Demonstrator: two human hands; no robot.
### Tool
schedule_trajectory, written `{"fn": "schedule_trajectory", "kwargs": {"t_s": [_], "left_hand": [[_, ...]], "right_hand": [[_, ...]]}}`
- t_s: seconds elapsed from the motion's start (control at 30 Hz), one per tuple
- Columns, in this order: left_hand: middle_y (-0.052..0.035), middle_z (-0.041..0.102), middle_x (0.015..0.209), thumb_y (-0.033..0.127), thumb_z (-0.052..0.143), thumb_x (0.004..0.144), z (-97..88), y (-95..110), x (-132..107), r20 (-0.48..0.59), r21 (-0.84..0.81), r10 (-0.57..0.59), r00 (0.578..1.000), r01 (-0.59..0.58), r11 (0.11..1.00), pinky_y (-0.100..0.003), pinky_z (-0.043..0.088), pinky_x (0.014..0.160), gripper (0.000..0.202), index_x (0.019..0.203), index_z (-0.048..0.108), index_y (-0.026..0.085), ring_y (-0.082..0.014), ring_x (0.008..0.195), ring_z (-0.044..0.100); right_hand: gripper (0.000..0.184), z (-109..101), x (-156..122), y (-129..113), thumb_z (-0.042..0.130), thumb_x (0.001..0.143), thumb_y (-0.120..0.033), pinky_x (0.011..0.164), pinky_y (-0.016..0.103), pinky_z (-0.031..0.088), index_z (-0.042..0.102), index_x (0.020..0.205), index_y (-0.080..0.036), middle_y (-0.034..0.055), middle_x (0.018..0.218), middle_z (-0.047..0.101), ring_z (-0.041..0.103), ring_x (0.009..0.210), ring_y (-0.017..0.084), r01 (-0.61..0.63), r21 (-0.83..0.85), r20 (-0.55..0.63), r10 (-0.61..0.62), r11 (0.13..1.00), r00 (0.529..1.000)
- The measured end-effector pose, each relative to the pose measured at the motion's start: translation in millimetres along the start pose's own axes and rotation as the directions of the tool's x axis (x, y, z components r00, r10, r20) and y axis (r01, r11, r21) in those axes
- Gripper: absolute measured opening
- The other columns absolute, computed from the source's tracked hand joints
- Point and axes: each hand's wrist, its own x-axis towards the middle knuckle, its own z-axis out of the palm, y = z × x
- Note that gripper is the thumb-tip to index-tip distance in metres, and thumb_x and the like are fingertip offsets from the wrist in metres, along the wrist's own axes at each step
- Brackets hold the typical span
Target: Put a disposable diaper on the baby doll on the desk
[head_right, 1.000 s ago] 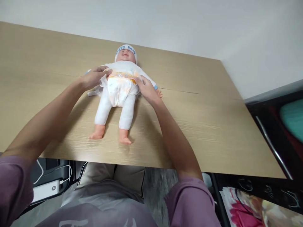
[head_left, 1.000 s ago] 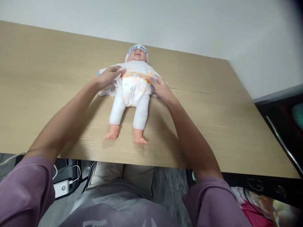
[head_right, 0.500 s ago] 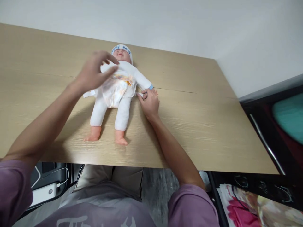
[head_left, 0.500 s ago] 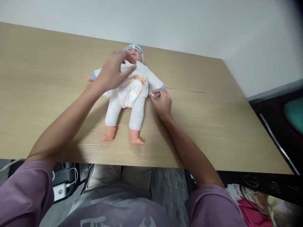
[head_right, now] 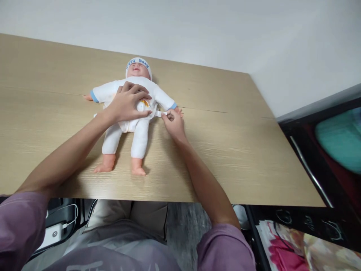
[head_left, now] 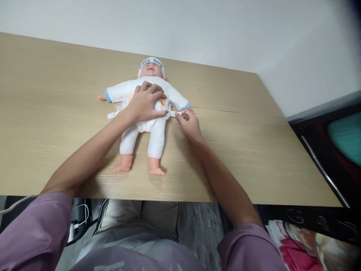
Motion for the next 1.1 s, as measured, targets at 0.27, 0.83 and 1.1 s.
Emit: {"fn": "schedule_trajectory", "kwargs": {"t_s": [0.27,0.83,1.1], "left_hand": [[-0.0136,0.069,0.155,0.06,0.091,0.086,12.0,-6.7,3.0,-0.052,-0.053,0.016,0.999,-0.019,0.998,-0.076,0.038,0.128,0.058,0.134,0.08,0.029,-0.0558,0.153,0.047],[-0.0162,0.069,0.156,0.06,0.086,0.09,2.9,-16.7,0.5,-0.013,-0.196,0.059,0.998,-0.06,0.979,-0.07,0.039,0.13,0.077,0.155,0.065,0.025,-0.0496,0.153,0.051],[-0.0157,0.064,0.168,0.062,0.035,0.119,-8.0,-76.8,-63.4,-0.213,-0.295,-0.053,0.976,-0.013,0.955,-0.054,0.038,0.137,0.061,0.158,0.065,0.025,-0.0342,0.158,0.055]], "right_hand": [[0.048,15.8,17.0,-28.5,0.074,0.098,-0.067,0.072,0.032,0.055,0.05,0.082,-0.029,-0.0039,0.073,0.051,0.059,0.074,0.018,0.126,0.271,0.066,-0.149,0.954,0.987],[0.062,30.2,-42.6,-48.0,0.038,0.12,-0.059,0.141,0.062,0.038,0.053,0.172,-0.029,0.013,0.177,0.056,0.05,0.167,0.034,0.607,-0.113,0.103,-0.598,0.787,0.795],[0.066,28.1,-36.7,-41.0,0.03,0.121,-0.064,0.139,0.063,0.041,0.054,0.173,-0.032,0.0115,0.175,0.059,0.053,0.165,0.033,0.612,-0.13,0.115,-0.601,0.78,0.791]]}}
